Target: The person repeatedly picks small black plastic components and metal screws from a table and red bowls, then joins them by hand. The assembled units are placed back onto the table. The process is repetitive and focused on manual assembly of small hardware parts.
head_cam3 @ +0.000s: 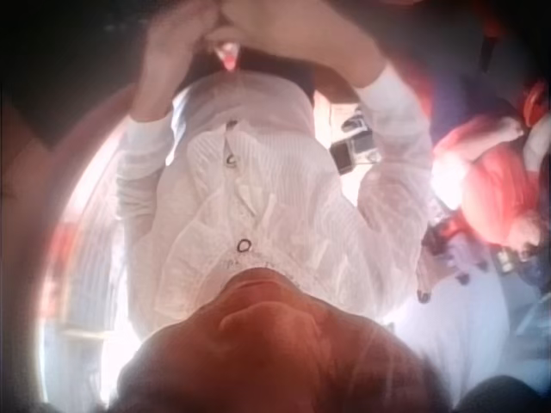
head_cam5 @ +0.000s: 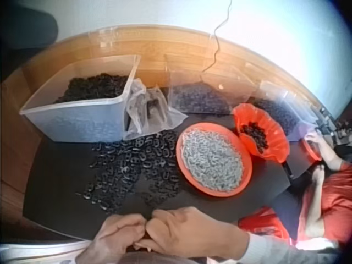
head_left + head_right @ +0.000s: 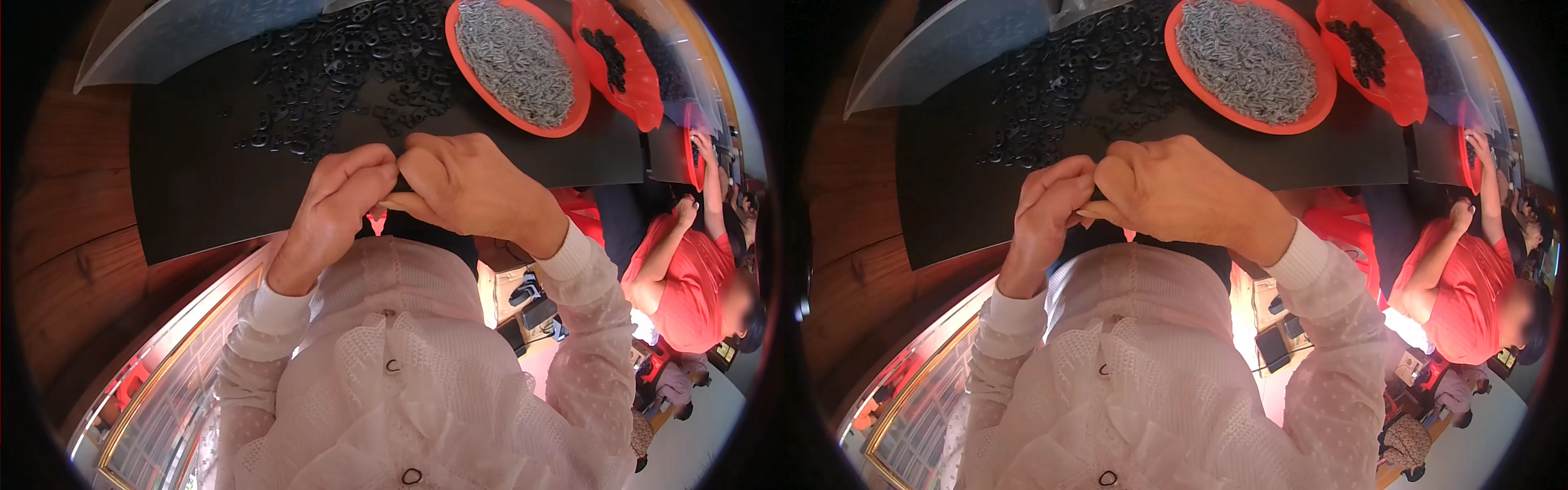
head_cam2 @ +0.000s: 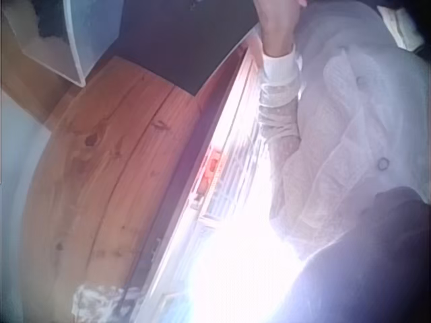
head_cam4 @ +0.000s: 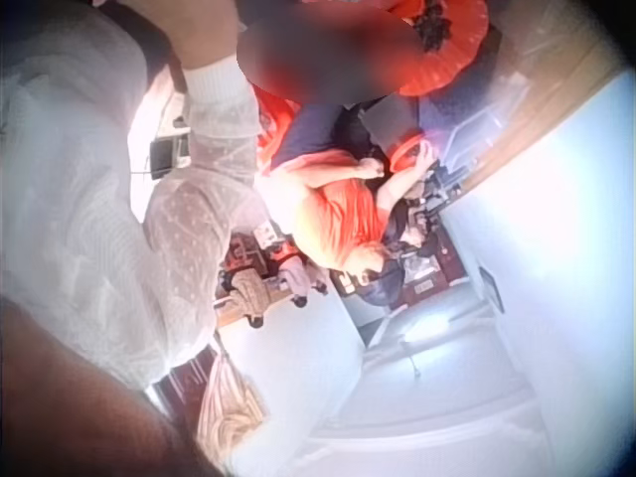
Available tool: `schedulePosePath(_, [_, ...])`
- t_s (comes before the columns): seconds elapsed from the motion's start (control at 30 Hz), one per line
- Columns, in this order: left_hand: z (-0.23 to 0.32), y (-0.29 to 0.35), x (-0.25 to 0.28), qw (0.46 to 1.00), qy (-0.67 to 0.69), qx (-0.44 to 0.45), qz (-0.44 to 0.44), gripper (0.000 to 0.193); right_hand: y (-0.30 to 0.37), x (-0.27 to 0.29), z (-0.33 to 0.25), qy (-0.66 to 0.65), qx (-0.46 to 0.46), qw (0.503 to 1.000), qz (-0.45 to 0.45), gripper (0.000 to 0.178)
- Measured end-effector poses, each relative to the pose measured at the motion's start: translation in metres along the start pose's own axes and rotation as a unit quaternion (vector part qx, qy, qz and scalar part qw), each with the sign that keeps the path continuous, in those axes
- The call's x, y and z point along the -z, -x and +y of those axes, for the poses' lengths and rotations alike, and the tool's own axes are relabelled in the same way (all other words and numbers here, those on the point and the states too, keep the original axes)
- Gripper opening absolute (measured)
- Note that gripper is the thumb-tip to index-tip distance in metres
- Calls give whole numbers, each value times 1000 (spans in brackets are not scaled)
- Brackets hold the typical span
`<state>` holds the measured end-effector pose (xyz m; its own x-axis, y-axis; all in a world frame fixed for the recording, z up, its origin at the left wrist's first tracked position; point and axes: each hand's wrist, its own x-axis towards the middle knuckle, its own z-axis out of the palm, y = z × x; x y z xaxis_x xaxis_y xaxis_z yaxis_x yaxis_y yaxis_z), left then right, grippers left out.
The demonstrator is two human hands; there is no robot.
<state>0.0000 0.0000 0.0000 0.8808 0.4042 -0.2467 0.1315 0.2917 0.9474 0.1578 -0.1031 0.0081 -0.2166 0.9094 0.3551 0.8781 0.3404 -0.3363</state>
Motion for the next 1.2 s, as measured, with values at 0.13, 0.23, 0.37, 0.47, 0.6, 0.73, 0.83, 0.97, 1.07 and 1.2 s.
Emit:
schedulePosePath(0.13, [0, -3, -2, 1000, 1, -14, 0, 22, 1, -1, 4, -7, 5, 1000, 2, 36])
schedulePosePath(0.23, [2, -6, 0, 1000, -8, 14, -4, 22, 1, -3, 7, -18, 5, 1000, 14, 36])
schedulePosePath(0.37, [3, -12, -4, 1000, -13, 19, 10, 23, 3, -1, 14, -21, 8, 999, 41, 36])
schedulePosePath(0.47, [5, -13, -9, 1000, -6, 11, 13, 22, 8, 4, 17, -37, 0, 999, 27, 36])
schedulePosePath(0.6, [5, -18, -10, 1000, -13, 18, 11, 21, 14, 9, 18, -38, -9, 999, 33, 35])
schedulePosePath(0.73, [3, -20, -10, 1000, -14, 23, 7, 20, 15, 8, 20, -40, -10, 999, 33, 31])
schedulePosePath(0.83, [6, -19, -12, 1000, -18, 10, 2, 20, 16, 4, 19, -58, -16, 997, 40, 29])
schedulePosePath(0.97, [0, -19, -12, 1000, -20, -19, 5, 19, 17, 3, 19, -67, -17, 997, 46, 28])
schedulePosePath(1.07, [-1, -19, -12, 1000, -20, -20, 12, 18, 18, 3, 21, -59, -13, 998, 35, 31])
schedulePosePath(1.2, [3, -17, -12, 1000, -10, -9, 4, 19, 18, 5, 16, -59, -13, 997, 52, 34])
